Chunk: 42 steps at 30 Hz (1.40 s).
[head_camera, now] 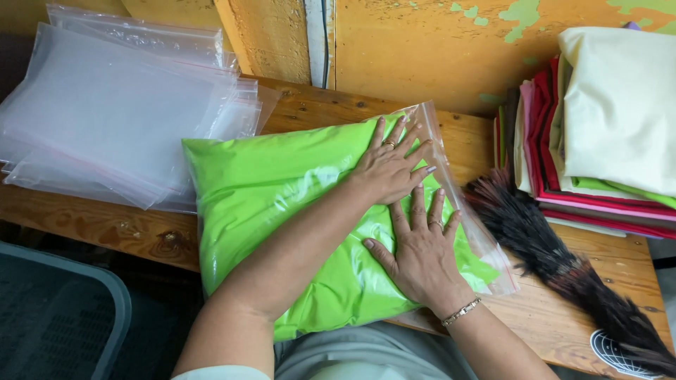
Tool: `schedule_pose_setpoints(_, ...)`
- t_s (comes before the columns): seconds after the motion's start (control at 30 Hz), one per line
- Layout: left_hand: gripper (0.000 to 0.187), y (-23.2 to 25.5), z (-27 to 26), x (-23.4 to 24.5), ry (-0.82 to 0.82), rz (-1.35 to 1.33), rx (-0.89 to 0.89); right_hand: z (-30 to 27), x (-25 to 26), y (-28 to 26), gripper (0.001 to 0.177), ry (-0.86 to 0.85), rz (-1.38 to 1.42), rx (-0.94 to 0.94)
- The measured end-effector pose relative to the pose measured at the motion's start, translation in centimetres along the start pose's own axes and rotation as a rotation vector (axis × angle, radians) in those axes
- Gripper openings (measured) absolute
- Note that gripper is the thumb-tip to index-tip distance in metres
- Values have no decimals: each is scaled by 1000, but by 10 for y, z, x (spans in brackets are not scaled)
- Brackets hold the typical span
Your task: Sealing a green fabric item in a plastic bag and dusting the bag's surface with a brush.
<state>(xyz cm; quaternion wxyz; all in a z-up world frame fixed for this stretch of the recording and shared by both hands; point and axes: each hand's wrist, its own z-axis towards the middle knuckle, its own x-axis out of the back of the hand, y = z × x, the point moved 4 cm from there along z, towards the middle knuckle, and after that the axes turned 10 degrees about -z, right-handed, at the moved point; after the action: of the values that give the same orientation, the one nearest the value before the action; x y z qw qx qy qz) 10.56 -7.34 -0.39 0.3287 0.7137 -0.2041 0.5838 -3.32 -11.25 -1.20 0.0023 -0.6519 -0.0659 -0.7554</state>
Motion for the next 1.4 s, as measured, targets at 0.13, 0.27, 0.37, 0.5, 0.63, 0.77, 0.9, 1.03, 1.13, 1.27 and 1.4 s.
schedule_pose_setpoints(0.13, 65, -9, 0, -7, -38, -54, 27, 3, 5, 2, 76, -52, 228, -10)
schedule_pose_setpoints(0.27, 65, -11, 0, -11, -25, -27, 22, -5, 19, 13, 61, 76, 339, 30)
schedule_pose_setpoints(0.37, 69, -14, 0, -13, -19, 18, 14, -10, 32, 30, 64, 114, 320, -39)
schedule_pose_setpoints(0.5, 69, -14, -1, -12, -23, 29, 7, -19, 20, 72, 49, 226, 67, -187)
schedule_pose_setpoints(0.63, 70, -14, 0, -13, -10, 39, 7, -22, 5, 96, 47, 113, 66, -317)
schedule_pose_setpoints(0.77, 71, -14, 0, -14, -12, 39, 9, -20, 3, 105, 44, 37, 178, -428)
schedule_pose_setpoints(0.9, 70, -15, 2, -14, -21, 48, 29, -19, 6, 108, 34, -46, 255, -536)
schedule_pose_setpoints(1.03, 70, -15, 2, -10, -67, 1, 54, -27, 0, 106, 34, -203, 109, -609)
schedule_pose_setpoints(1.13, 65, -15, 0, -10, -18, -84, 58, -36, -38, 125, 35, -268, -48, -595)
schedule_pose_setpoints(1.27, 64, -11, -4, -3, -35, -113, 81, -36, -33, 117, 34, -339, -52, -605)
schedule_pose_setpoints(1.4, 69, -11, -2, -5, -117, -69, 109, -35, -15, 102, 39, -306, -24, -575)
